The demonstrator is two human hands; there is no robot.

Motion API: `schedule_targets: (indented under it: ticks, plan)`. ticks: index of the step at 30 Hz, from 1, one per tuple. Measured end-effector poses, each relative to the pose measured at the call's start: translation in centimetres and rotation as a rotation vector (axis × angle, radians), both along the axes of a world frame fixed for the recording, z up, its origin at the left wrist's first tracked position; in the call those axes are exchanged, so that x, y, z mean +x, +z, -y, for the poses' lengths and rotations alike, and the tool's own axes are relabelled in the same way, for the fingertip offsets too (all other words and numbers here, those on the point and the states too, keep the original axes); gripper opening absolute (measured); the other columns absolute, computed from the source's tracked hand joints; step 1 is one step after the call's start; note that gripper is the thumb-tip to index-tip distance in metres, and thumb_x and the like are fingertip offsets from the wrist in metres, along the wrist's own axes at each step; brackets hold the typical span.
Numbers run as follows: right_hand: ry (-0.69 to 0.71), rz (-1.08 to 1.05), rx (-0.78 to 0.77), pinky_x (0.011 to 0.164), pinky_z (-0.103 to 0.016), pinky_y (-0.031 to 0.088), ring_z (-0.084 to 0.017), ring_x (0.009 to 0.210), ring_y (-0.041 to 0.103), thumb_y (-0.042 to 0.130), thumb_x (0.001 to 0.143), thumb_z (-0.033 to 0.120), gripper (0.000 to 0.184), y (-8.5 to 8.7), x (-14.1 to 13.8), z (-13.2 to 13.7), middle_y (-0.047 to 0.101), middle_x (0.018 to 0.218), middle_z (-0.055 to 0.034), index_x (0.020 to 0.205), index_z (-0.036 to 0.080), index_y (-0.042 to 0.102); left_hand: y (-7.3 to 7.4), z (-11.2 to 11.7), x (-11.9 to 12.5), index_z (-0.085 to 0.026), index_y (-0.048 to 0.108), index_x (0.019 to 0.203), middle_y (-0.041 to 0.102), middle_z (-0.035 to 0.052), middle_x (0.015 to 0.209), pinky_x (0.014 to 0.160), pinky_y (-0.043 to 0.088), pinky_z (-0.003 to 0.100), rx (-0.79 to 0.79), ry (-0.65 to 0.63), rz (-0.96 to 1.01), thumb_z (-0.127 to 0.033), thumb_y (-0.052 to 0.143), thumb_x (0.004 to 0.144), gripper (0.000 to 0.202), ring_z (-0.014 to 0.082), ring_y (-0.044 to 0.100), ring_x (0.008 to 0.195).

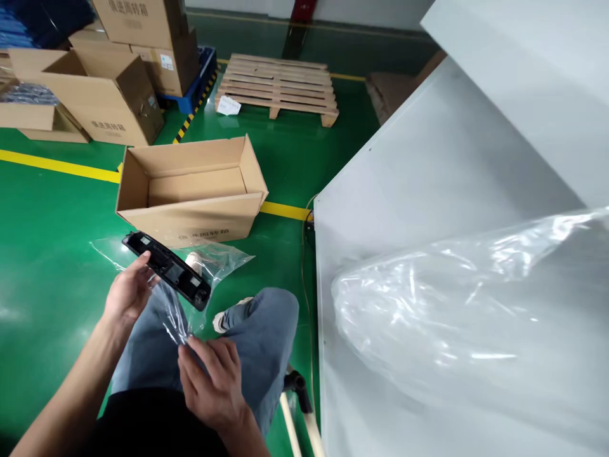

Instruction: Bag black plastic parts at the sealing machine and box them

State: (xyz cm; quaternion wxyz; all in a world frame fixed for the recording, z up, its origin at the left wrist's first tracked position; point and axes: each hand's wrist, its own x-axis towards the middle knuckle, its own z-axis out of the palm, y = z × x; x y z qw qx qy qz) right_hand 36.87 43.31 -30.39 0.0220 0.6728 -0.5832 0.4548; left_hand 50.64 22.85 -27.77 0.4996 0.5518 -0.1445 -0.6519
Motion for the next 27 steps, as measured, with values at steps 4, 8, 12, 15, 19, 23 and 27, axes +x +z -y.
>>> schedule_targets:
  ticks: [4, 8, 12, 15, 19, 23, 27]
  plan:
    - [-0.311, 0.500, 0.112, 0.081, -0.039, 0.064, -0.023, 0.097, 0.074, 0.066, 0.097, 0.028, 0.025, -0.4, -0.4, 0.8, 0.076, 0.110, -0.0111, 0.120, 0.023, 0.074, 0.7, -0.4, 0.3, -0.017, 0.075, 0.088, 0.072, -0.0013, 0.091, 0.066, 0.052, 0.022, -0.093, -0.009, 0.043, -0.038, 0.103, 0.057, 0.047, 0.0111, 0.065, 0.079]
    - [-0.416, 0.957, 0.526, 0.078, -0.036, 0.064, -0.027, 0.090, 0.079, 0.075, 0.090, 0.052, 0.041, 0.4, -1.4, 4.1, 0.081, 0.098, -0.0118, 0.113, 0.018, 0.076, 1.1, -1.9, -0.5, -0.016, 0.071, 0.077, 0.068, -0.0025, 0.085, 0.070, 0.051, 0.023, -0.162, -0.040, 0.082, -0.042, 0.103, 0.058, 0.045, 0.0109, 0.063, 0.080]
    - [-0.446, 0.965, 0.618, 0.070, -0.035, 0.059, -0.028, 0.076, 0.078, 0.068, 0.090, 0.063, 0.047, 1.1, -2.9, 5.4, 0.079, 0.077, -0.0119, 0.085, 0.018, 0.081, 0.8, -2.6, -0.8, -0.016, 0.073, 0.082, 0.070, -0.0020, 0.089, 0.069, 0.050, 0.022, -0.149, -0.023, 0.075, -0.041, 0.102, 0.060, 0.044, 0.0110, 0.063, 0.080]
    - [-0.430, 1.098, 0.614, 0.071, -0.035, 0.058, -0.027, 0.076, 0.076, 0.070, 0.088, 0.067, 0.050, 0.9, -3.4, 4.7, 0.079, 0.077, -0.0115, 0.085, 0.019, 0.082, 0.5, -2.4, -0.4, -0.016, 0.074, 0.086, 0.069, -0.0029, 0.081, 0.060, 0.048, 0.020, -0.037, 0.014, 0.025, -0.038, 0.103, 0.056, 0.048, 0.0089, 0.060, 0.068]
    - [-0.426, 1.282, 0.507, 0.079, -0.037, 0.057, -0.026, 0.083, 0.073, 0.077, 0.082, 0.068, 0.048, -0.6, -2.6, 3.5, 0.079, 0.080, -0.0099, 0.082, 0.020, 0.082, 0.6, -2.2, -0.2, -0.014, 0.073, 0.084, 0.061, -0.0058, 0.066, 0.052, 0.046, 0.019, 0.041, 0.027, -0.039, -0.034, 0.103, 0.053, 0.048, 0.0069, 0.053, 0.054]
    - [-0.370, 1.510, 0.411, 0.087, -0.041, 0.057, -0.026, 0.087, 0.073, 0.084, 0.074, 0.069, 0.049, -2.5, -2.2, 3.1, 0.079, 0.084, -0.0088, 0.082, 0.021, 0.081, 1.0, -2.1, -0.4, -0.015, 0.071, 0.083, 0.063, -0.0058, 0.067, 0.051, 0.048, 0.018, 0.027, 0.037, -0.029, -0.035, 0.103, 0.054, 0.047, 0.0066, 0.055, 0.055]
    - [-0.183, 1.763, 0.562, 0.092, -0.048, 0.060, -0.029, 0.095, 0.076, 0.074, 0.066, 0.091, 0.078, -3.0, -3.5, 3.9, 0.081, 0.103, -0.0142, 0.099, 0.020, 0.081, 1.2, -2.3, 0.0, -0.016, 0.068, 0.079, 0.059, -0.0071, 0.066, 0.046, 0.045, 0.017, 0.027, 0.014, 0.027, -0.037, 0.104, 0.052, 0.050, 0.0063, 0.053, 0.054]
